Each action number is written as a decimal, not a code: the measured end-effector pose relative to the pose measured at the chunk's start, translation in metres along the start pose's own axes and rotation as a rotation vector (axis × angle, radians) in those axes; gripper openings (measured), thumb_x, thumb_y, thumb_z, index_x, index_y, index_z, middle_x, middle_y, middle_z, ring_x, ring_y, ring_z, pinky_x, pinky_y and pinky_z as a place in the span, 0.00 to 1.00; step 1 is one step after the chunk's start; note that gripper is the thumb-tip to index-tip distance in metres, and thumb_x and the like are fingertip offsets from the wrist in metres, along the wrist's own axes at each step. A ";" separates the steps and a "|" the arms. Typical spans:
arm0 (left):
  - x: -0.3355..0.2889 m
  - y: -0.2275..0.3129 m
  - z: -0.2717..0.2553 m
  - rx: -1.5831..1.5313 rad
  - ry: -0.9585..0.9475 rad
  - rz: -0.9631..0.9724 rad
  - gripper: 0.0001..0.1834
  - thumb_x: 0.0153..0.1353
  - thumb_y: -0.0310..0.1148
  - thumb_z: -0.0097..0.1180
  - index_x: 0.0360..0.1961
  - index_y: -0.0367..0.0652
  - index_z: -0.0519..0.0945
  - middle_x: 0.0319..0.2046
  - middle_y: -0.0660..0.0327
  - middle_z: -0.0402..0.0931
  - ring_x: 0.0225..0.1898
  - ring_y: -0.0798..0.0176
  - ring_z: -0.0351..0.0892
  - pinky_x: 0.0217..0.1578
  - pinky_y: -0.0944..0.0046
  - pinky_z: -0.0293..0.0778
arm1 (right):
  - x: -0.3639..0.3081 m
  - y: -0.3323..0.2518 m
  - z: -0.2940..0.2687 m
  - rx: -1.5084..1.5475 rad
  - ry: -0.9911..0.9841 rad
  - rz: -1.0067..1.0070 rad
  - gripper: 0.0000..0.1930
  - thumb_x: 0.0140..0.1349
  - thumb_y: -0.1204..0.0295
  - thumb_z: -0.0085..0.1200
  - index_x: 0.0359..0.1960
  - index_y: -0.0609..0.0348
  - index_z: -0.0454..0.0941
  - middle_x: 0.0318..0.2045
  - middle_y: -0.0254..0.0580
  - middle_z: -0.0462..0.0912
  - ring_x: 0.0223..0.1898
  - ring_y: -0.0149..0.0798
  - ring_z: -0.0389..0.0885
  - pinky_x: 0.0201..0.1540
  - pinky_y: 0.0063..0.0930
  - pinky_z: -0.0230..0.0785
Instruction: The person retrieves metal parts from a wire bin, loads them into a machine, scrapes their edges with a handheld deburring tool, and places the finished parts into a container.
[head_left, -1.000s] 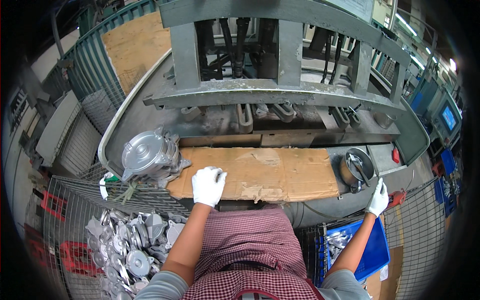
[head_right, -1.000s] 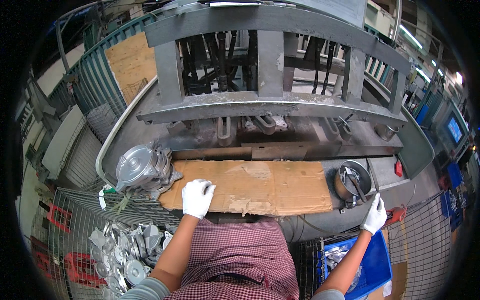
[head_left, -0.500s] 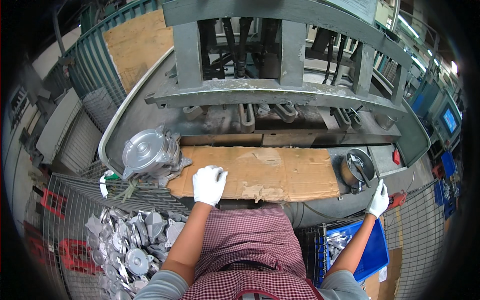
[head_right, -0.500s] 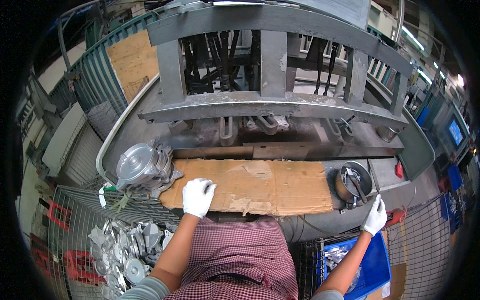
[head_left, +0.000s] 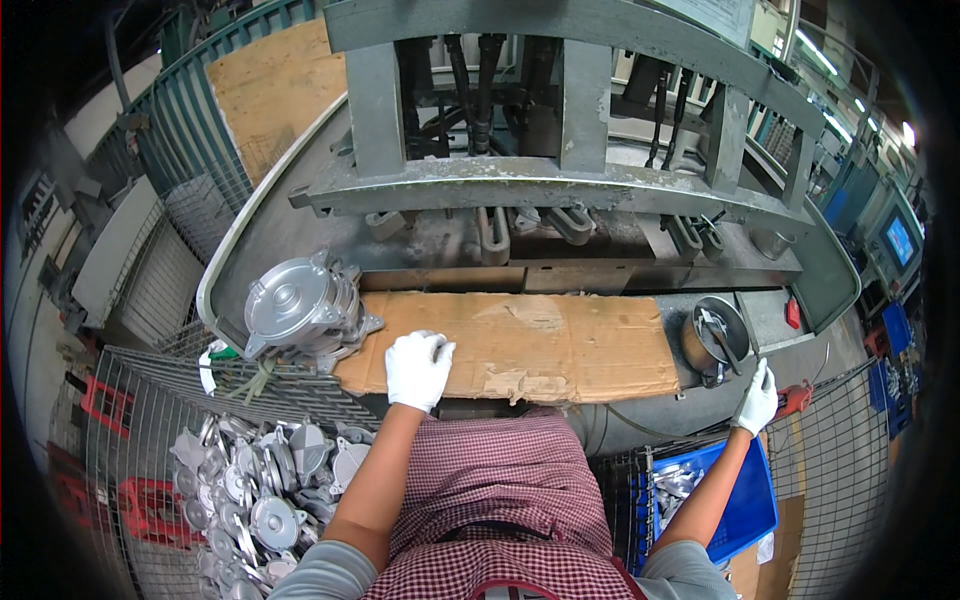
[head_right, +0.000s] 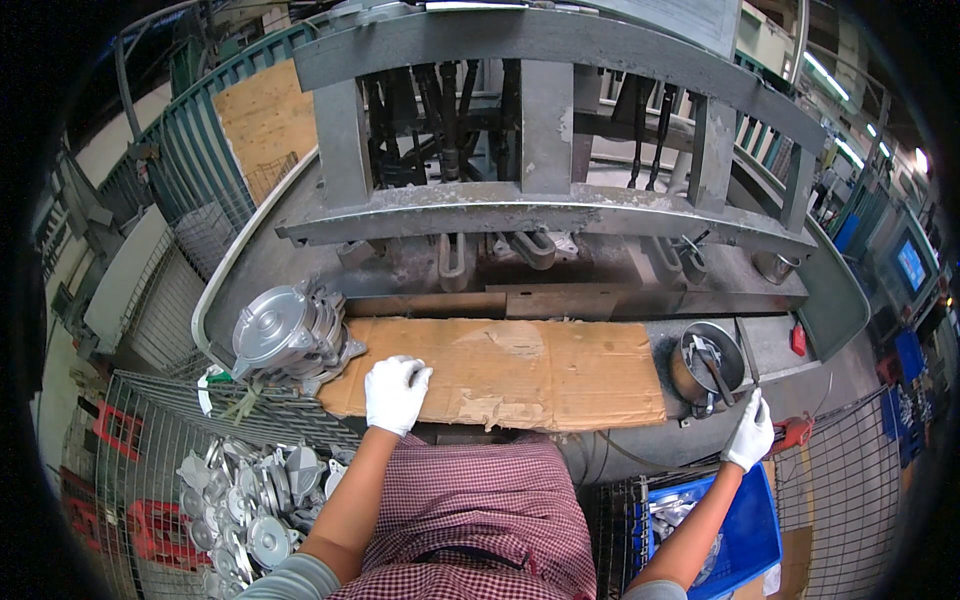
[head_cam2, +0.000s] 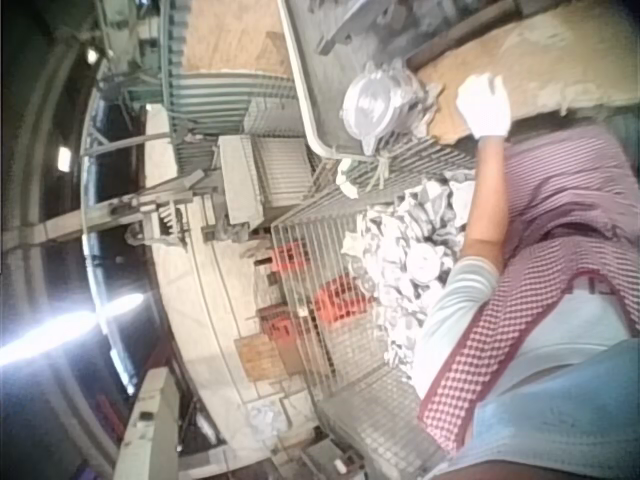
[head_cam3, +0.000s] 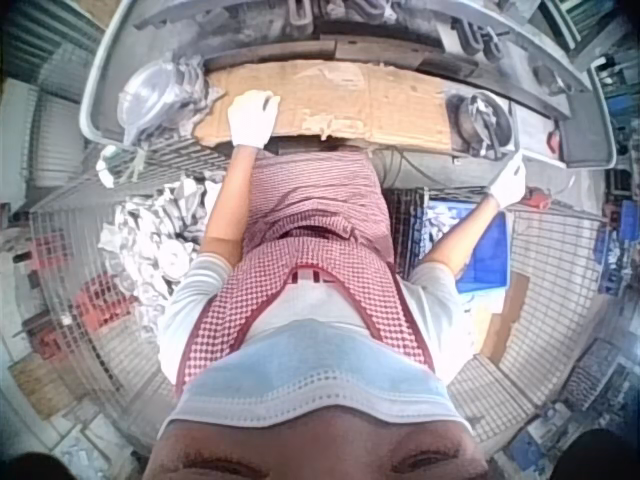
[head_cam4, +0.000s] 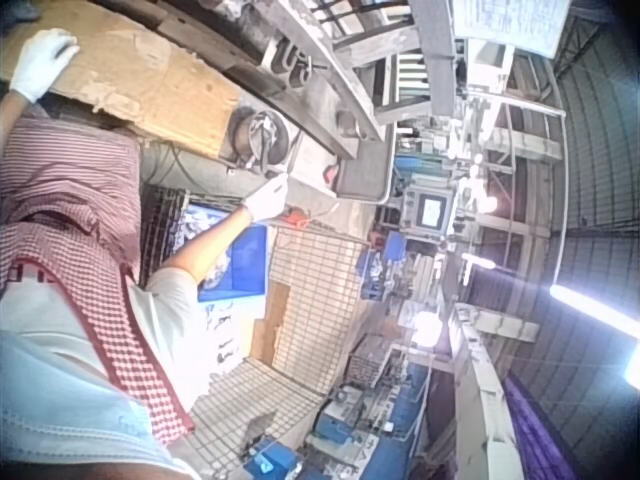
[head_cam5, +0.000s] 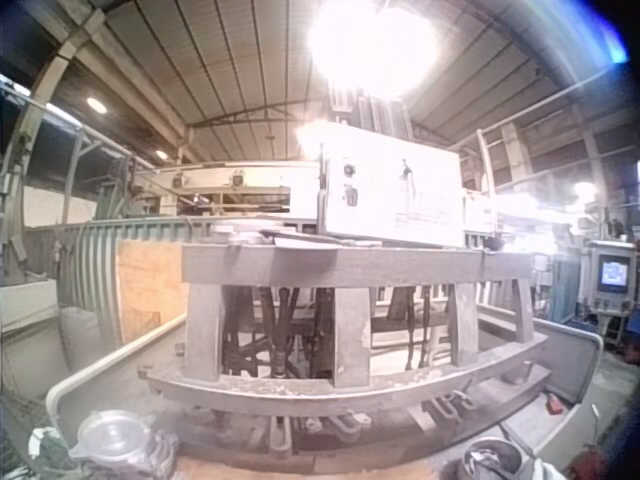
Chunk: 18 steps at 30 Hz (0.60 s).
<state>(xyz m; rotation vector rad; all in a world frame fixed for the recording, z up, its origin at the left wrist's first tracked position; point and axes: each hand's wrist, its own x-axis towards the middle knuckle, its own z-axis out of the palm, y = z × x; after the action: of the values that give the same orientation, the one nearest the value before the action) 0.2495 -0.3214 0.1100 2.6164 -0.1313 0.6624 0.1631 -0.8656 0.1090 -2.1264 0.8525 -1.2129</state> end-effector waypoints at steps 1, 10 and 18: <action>0.000 0.000 0.000 0.000 -0.002 -0.002 0.12 0.57 0.39 0.60 0.31 0.43 0.87 0.33 0.57 0.84 0.35 0.52 0.83 0.39 0.54 0.77 | 0.000 -0.001 0.000 0.011 0.000 0.004 0.19 0.69 0.58 0.53 0.47 0.63 0.82 0.36 0.43 0.87 0.35 0.32 0.82 0.44 0.27 0.71; 0.000 0.000 -0.002 -0.015 -0.002 -0.011 0.12 0.56 0.40 0.61 0.30 0.43 0.87 0.33 0.56 0.84 0.35 0.51 0.83 0.38 0.54 0.77 | 0.000 0.003 0.002 0.034 0.005 -0.025 0.19 0.69 0.59 0.54 0.46 0.64 0.82 0.36 0.43 0.87 0.35 0.32 0.82 0.44 0.27 0.71; 0.002 0.009 0.006 0.010 0.062 0.099 0.11 0.56 0.39 0.61 0.30 0.43 0.86 0.33 0.53 0.83 0.36 0.49 0.82 0.39 0.52 0.76 | 0.004 -0.014 -0.021 -0.298 -0.092 -0.012 0.30 0.64 0.43 0.50 0.52 0.56 0.80 0.39 0.52 0.86 0.42 0.53 0.84 0.48 0.41 0.73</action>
<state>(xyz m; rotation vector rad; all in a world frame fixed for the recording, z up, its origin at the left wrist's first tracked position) 0.2521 -0.3320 0.1094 2.6090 -0.2405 0.7798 0.1498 -0.8621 0.1302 -2.4039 1.0339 -1.0373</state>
